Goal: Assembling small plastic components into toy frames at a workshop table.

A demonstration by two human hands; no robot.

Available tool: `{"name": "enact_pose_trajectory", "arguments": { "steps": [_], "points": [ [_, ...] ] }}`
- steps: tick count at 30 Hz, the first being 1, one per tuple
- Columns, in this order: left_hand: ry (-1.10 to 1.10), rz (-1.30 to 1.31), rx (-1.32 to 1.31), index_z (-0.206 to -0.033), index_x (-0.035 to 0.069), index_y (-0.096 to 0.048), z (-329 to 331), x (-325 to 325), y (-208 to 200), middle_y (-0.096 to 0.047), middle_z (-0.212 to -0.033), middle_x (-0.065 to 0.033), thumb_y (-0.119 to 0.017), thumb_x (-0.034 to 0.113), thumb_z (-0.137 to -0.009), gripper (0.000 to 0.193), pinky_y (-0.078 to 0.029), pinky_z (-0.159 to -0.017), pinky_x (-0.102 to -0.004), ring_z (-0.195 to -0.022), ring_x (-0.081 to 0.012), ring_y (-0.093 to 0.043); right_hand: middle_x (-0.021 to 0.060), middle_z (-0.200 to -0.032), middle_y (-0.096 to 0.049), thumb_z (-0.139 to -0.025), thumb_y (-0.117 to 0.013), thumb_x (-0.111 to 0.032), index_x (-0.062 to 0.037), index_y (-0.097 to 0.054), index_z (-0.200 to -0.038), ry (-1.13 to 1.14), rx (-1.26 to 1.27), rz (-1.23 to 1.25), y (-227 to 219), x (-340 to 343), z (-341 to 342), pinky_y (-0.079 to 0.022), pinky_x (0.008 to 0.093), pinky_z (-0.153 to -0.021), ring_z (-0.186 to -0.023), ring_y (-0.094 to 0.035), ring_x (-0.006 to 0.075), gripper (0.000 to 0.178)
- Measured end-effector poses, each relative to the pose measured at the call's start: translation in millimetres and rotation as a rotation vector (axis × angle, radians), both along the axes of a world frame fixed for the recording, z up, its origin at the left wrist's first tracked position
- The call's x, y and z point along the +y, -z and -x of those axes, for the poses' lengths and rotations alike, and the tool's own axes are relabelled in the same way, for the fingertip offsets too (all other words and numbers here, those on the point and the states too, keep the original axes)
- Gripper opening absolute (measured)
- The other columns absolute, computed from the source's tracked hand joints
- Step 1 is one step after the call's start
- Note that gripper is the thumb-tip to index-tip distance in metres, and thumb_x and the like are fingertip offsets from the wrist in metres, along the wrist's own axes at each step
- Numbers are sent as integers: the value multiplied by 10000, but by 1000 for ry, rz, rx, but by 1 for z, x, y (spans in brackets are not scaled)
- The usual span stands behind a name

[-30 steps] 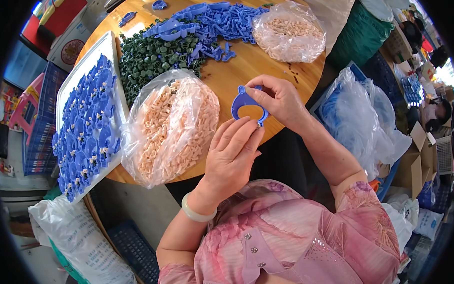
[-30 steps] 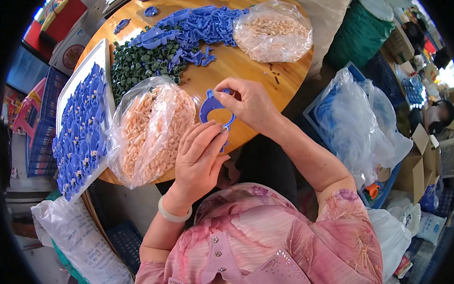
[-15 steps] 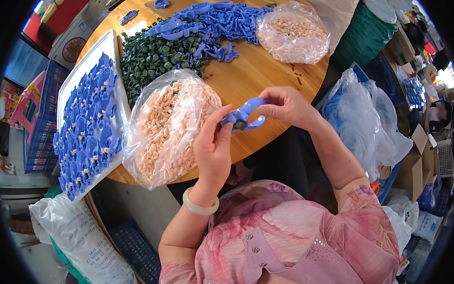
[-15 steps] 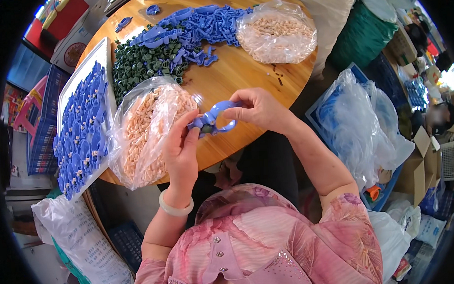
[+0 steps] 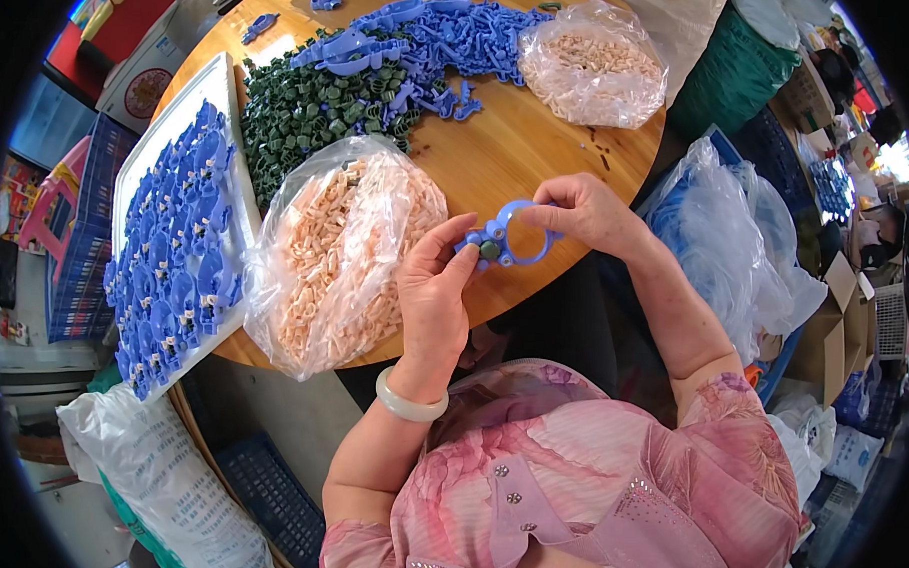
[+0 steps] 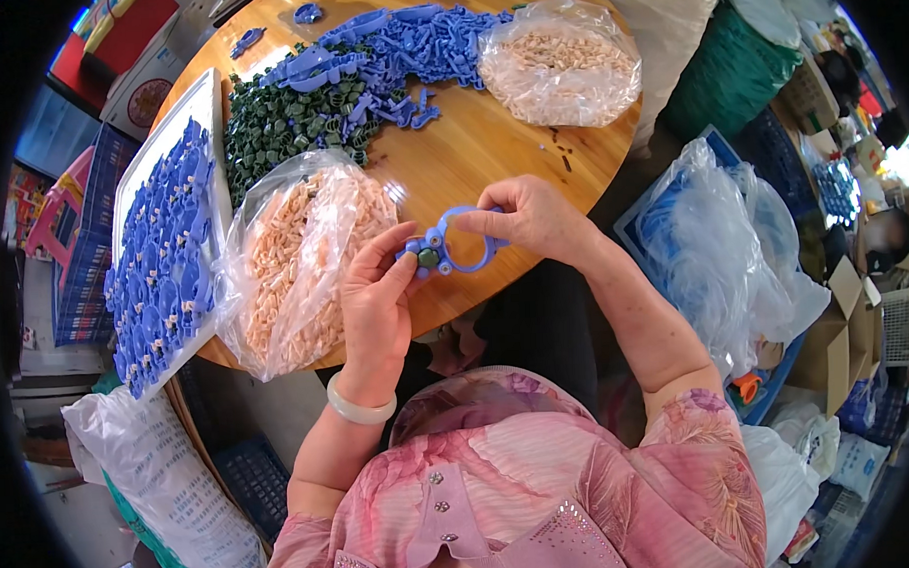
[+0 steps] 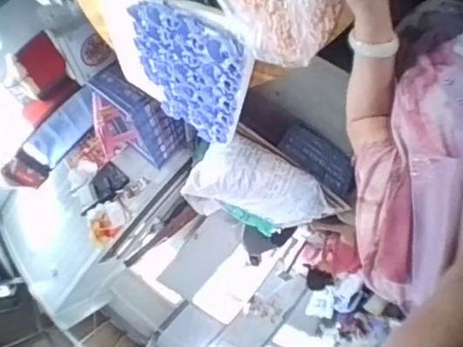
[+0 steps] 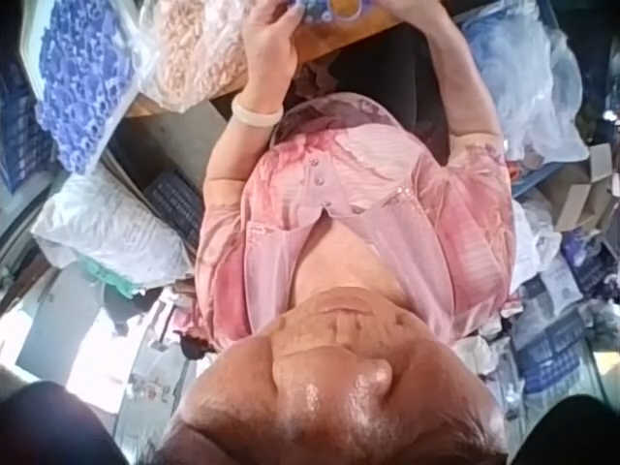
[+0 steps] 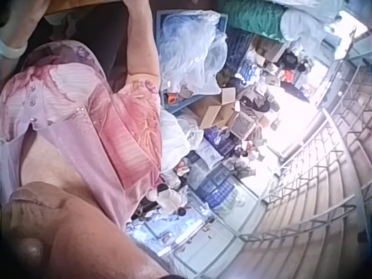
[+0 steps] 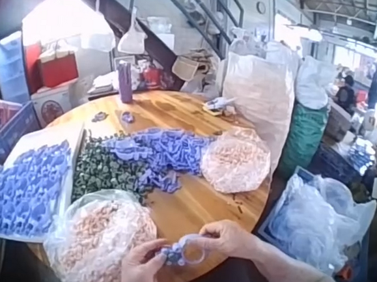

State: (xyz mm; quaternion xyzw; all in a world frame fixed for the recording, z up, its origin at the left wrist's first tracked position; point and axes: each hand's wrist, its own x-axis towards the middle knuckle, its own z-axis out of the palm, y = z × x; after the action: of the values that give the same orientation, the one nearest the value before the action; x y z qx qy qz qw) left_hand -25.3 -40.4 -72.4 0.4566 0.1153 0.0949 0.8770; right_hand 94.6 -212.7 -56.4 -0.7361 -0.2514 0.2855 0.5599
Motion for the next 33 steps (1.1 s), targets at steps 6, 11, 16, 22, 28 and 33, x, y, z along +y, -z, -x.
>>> {"name": "enact_pose_trajectory", "arguments": {
  "steps": [6, 11, 16, 22, 28, 33],
  "points": [
    [10, -5, 66, -1131, -43, -562, -2, 2, 6, -615, -1008, -94, -499, -6, -898, 245, -540, -772, -287, -883, -155, -615, -27, -679, -550, -872, -627, -260, -27, -631, -819, -73, -50, 164, -19, 3, -11, -401, 200, -549, -618, -491, 29, 239],
    [29, -15, 64, -1139, -53, -556, -2, 3, 4, -612, -1011, -100, -499, 1, -899, 252, -541, -788, -301, -890, -161, -615, 66, -758, -588, -838, -603, -194, -33, -648, -867, 82, -676, 164, -5, 29, -60, -455, 295, -641, -719, -575, 163, 169],
    [35, -26, 80, -1146, -56, -551, -3, 4, 0, -607, -1020, -104, -496, 15, -904, 258, -541, -797, -308, -895, -164, -615, 84, -944, -580, -799, -622, -187, -76, -661, -892, 54, -1073, 229, 13, 69, -95, -481, 381, -748, -904, -581, 274, 150],
    [36, 29, 96, -1129, -72, -560, -6, 5, 1, -614, -1022, -121, -501, 1, -898, 250, -547, -780, -288, -868, -162, -620, 70, -909, -597, -778, -658, -192, -73, -659, -870, -21, -1210, 274, 21, 66, -109, -476, 386, -761, -891, -574, 290, 150],
    [56, 6, 101, -1142, -67, -551, -6, 6, 0, -613, -1008, -107, -490, 21, -906, 259, -545, -789, -306, -882, -161, -619, 84, -817, -635, -822, -625, -163, -18, -672, -878, -166, -379, 237, -10, 38, -77, -468, 311, -725, -809, -603, 217, 163],
    [54, 15, 114, -1131, -65, -559, -8, 5, 1, -617, -999, -109, -498, 20, -902, 252, -553, -781, -319, -878, -162, -624, 70, -827, -620, -832, -634, -159, -7, -664, -890, -311, -618, 186, -2, 21, -85, -458, 269, -673, -782, -597, 155, 166]
  ]
}}
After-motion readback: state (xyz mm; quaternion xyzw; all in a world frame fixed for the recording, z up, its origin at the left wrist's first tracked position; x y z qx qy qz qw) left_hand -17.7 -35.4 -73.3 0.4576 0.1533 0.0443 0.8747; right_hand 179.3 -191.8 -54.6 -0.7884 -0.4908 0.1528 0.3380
